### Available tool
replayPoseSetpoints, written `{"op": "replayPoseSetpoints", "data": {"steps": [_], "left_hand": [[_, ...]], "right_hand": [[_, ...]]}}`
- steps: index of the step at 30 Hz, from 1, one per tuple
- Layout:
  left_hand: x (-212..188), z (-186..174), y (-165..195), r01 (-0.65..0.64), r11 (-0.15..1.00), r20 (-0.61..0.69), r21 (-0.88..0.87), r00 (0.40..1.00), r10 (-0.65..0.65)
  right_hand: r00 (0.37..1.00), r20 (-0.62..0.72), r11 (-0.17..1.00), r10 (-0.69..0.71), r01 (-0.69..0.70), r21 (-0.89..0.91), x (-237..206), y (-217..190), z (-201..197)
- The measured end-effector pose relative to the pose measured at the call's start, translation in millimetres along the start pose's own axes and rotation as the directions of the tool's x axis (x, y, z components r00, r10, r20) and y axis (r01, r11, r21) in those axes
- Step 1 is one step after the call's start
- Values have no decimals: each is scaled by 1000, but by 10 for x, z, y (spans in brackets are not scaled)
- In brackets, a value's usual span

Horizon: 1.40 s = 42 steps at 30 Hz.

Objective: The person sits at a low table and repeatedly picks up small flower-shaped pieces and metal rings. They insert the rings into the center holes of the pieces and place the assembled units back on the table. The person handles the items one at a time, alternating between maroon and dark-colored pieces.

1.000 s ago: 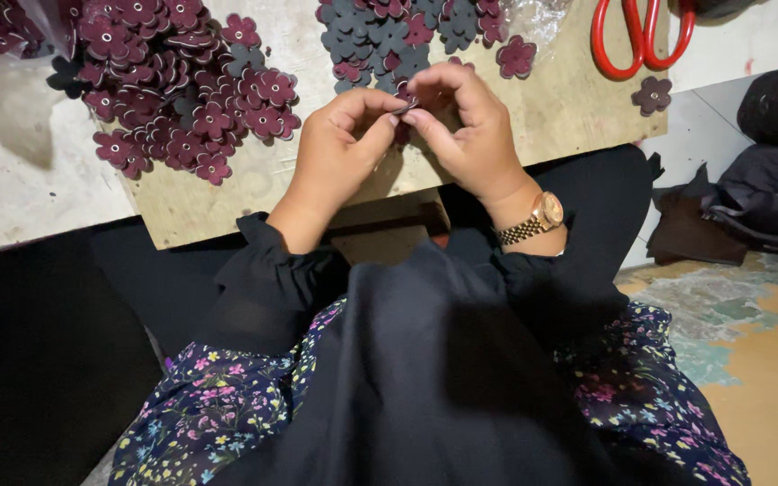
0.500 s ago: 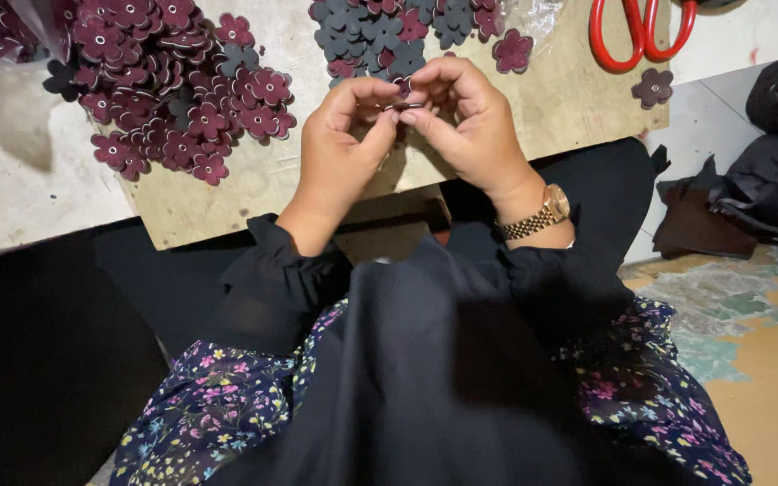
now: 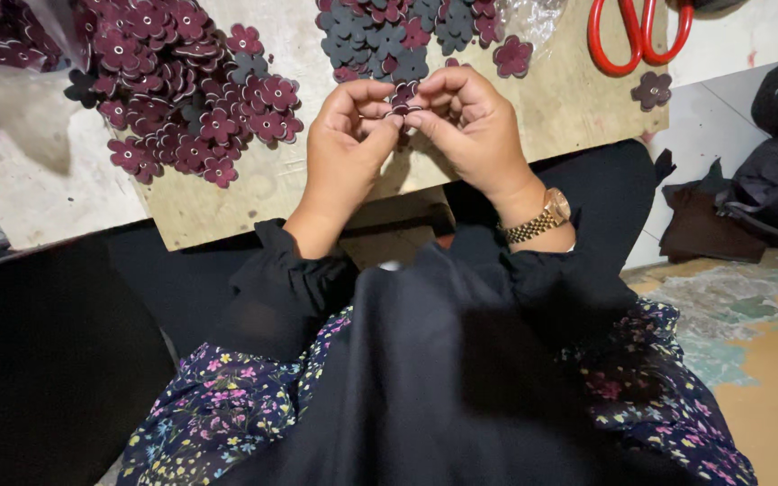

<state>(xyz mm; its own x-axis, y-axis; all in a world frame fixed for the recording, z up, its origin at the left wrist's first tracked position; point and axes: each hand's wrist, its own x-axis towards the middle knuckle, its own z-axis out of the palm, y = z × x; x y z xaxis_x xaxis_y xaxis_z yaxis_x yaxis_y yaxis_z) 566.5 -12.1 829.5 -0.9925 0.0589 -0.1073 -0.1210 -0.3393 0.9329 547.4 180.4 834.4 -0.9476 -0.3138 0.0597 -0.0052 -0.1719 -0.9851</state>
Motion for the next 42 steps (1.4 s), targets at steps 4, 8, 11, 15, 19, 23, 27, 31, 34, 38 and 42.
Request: {"op": "replayPoseSetpoints", "data": {"steps": [4,8,11,15,19,23,27,31,34,38,42], "left_hand": [[1,-3,-53,47,995,-25,-89,998,-50],[-12,46,6,-36,997,-41,68,998,39],[-80,112,68,-117,978,-20,173,992,123],[-86,128,83,-160,954,16,254,987,161],[-52,101,38,-147,974,18,174,989,146],[-58,73,37,-55,996,-6,69,998,56],[-64,-17,153,-123,953,-4,278,992,129],[-137,-224,395,-112,865,-63,489,985,163],[-214,-438,608,-140,523,-12,841,961,277],[-279,-595,728,-165,117,109,979,917,384],[-306,-611,693,-128,64,94,990,918,384]], "right_hand": [[1000,23,1000,-5,5,0,-17,14,-9],[1000,27,1000,8,-9,19,11,31,3],[1000,10,996,13,-14,94,11,24,5],[996,-43,996,-74,71,-54,-16,-7,38],[995,-44,989,-90,84,-125,-17,-86,61],[992,52,956,-111,121,-268,-36,-218,-13],[916,-8,638,-401,273,-720,52,-276,-236],[811,-191,440,-553,90,-894,145,-220,-669],[794,-232,387,-562,5,-922,177,-95,-875],[796,-224,352,-563,-15,-936,267,47,-880],[835,-224,267,-502,-97,-959,295,16,-806]]}}
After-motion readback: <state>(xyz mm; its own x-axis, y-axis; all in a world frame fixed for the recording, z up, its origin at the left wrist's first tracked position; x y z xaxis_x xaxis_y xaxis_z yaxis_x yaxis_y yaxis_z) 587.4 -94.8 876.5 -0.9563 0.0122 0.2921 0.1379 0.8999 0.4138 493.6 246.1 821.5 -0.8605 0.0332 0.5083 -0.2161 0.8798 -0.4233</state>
